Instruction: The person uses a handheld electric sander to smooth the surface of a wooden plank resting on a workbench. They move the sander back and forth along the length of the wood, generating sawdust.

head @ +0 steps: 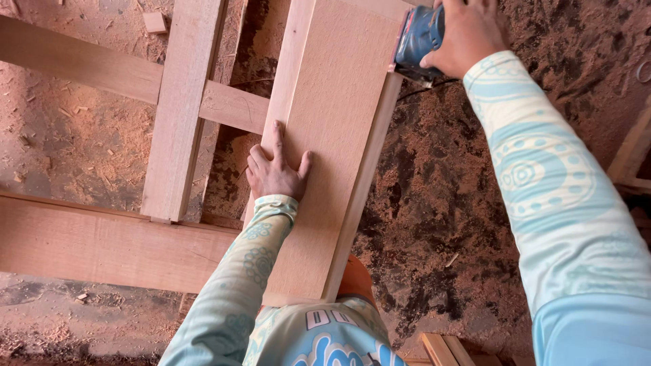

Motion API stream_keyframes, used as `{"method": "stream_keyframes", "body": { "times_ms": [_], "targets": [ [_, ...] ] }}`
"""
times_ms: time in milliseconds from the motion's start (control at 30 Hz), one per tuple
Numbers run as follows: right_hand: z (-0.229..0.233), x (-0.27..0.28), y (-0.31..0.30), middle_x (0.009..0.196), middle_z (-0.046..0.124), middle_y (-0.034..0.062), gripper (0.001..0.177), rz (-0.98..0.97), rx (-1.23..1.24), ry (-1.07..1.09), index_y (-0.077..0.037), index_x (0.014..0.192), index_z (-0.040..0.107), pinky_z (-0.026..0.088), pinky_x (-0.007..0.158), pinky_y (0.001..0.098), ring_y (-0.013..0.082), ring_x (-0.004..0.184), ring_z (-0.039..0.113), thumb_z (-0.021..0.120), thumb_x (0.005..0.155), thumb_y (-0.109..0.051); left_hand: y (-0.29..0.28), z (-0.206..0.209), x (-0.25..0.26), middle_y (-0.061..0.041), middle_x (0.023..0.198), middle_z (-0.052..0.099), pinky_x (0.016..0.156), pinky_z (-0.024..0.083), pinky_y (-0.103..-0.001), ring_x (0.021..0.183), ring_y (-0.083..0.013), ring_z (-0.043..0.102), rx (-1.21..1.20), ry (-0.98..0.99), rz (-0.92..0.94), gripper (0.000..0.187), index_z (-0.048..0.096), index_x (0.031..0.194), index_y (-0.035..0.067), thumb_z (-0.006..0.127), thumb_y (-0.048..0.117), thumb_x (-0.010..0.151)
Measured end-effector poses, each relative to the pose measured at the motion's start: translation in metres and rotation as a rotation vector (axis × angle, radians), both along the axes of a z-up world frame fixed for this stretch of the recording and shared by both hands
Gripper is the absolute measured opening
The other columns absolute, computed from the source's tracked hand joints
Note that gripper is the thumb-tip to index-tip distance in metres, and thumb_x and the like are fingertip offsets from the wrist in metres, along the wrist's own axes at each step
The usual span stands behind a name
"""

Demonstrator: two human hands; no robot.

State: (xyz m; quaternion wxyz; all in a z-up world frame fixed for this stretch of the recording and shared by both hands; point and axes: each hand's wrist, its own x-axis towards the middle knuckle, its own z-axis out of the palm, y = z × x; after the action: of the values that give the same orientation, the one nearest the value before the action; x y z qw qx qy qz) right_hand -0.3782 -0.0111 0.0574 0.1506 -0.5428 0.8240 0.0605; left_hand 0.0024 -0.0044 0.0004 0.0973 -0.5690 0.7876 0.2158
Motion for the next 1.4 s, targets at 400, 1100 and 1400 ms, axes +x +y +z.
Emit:
{"method": "stream_keyframes", "body": {
  "times_ms": [400,1100,1400],
  "targets": [
    [0.037,0.120,0.090,0.122,0.050,0.0134,0.078,-0.129,0.156,-0.117,-0.015,0.125,0.049,0.047,0.098,0.0549,0.0373,0.114,0.053,0.094,0.062,-0.027,0.003,0.001,-0.001,-0.023,0.122,0.047,0.091,0.044,-0.049,0.106,-0.0363,0.051,-0.048,0.054,0.016,0.090,0.022,0.161,0.028,0.056,0.070,0.089],
    [0.009,0.034,0.017,0.130,0.050,0.0167,0.077,-0.091,-0.005,-0.026,-0.017,0.125,0.050,0.043,0.099,0.0612,0.0433,0.120,0.050,0.096,0.064,-0.027,0.002,-0.003,-0.002,-0.023,0.124,0.047,0.093,0.043,-0.049,0.107,-0.0360,0.050,-0.042,0.021,0.016,0.090,0.020,0.161,0.030,0.056,0.070,0.088],
    [0.020,0.111,0.096,0.126,0.050,0.0135,0.073,-0.213,0.054,-0.142,-0.017,0.121,0.050,0.044,0.100,0.0564,0.0398,0.118,0.050,0.093,0.063,-0.023,0.003,-0.008,0.000,-0.024,0.123,0.048,0.091,0.043,-0.049,0.105,-0.0356,0.051,-0.085,0.034,0.015,0.090,0.022,0.161,0.029,0.055,0.071,0.088]
  ]
}}
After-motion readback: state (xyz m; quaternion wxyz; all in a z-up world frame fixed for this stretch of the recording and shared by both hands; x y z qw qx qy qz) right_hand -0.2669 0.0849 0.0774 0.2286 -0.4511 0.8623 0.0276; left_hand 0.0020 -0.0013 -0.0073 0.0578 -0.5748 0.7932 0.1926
